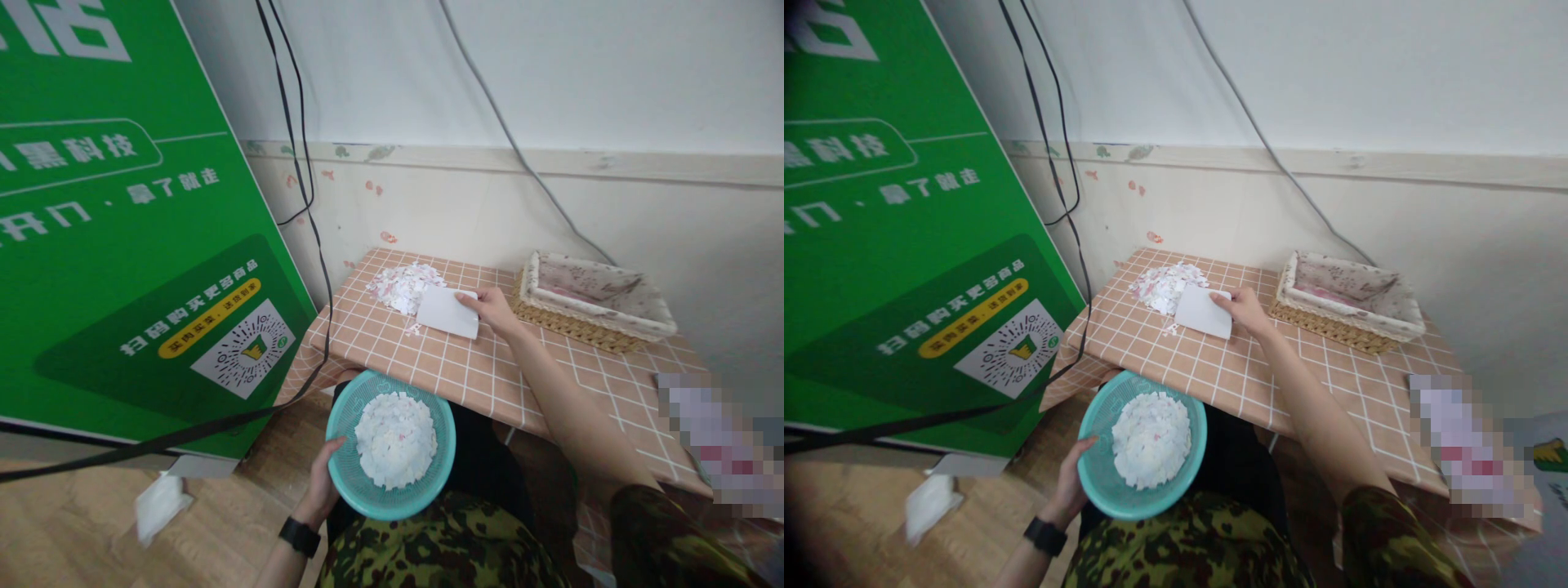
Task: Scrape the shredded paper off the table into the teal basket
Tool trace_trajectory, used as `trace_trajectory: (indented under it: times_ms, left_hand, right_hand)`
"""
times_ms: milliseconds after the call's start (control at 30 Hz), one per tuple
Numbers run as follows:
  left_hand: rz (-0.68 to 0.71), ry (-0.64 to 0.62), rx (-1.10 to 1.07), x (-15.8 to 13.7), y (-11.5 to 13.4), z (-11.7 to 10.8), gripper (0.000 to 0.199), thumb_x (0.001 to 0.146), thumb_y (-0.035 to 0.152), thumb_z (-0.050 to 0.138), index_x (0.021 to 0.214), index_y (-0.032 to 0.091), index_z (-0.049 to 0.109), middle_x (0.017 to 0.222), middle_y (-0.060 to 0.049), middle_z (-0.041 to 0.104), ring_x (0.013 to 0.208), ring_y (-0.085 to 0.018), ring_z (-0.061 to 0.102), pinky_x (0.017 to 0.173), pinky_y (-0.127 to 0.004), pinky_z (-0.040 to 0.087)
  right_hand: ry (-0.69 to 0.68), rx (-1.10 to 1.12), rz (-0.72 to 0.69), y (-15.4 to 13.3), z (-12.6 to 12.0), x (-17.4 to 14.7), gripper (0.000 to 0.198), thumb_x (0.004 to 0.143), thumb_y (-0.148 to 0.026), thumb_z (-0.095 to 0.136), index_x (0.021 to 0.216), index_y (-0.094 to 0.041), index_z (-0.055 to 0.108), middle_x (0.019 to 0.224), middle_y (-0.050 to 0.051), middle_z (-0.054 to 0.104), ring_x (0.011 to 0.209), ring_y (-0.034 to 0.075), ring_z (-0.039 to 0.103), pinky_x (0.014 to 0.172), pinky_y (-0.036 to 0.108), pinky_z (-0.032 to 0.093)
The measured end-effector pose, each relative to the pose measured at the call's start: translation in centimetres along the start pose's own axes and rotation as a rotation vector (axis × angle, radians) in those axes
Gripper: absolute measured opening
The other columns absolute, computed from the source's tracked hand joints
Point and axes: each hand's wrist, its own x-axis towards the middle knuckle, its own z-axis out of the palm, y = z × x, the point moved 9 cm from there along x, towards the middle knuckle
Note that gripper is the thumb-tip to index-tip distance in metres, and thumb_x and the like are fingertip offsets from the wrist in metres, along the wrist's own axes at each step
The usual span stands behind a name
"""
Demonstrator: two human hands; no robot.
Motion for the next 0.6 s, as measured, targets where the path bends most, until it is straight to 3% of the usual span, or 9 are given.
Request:
trace_trajectory:
  times_ms: [167,600]
  left_hand:
    - [-0.001,-0.035,-0.023,0.1,-0.1,0.3,0.022,0.067,0.024,0.065,0.083,0.009,0.072,0.075,-0.009,0.074,0.071,-0.025,0.068,0.074,-0.037,0.052]
    - [0.013,-0.007,0.000,-0.5,0.5,0.7,0.018,0.068,0.022,0.065,0.079,0.009,0.072,0.069,-0.008,0.073,0.062,-0.023,0.067,0.067,-0.035,0.052]
  right_hand:
    - [-0.015,0.051,0.018,0.2,1.0,-0.2,0.050,0.065,-0.062,0.061,0.062,-0.012,0.065,0.051,0.003,0.055,0.051,0.013,0.047,0.045,0.024,0.033]
    - [0.017,-0.114,-0.021,-1.1,-0.7,-0.3,0.044,0.071,-0.052,0.058,0.059,-0.010,0.061,0.050,0.001,0.051,0.047,0.010,0.042,0.042,0.023,0.028]
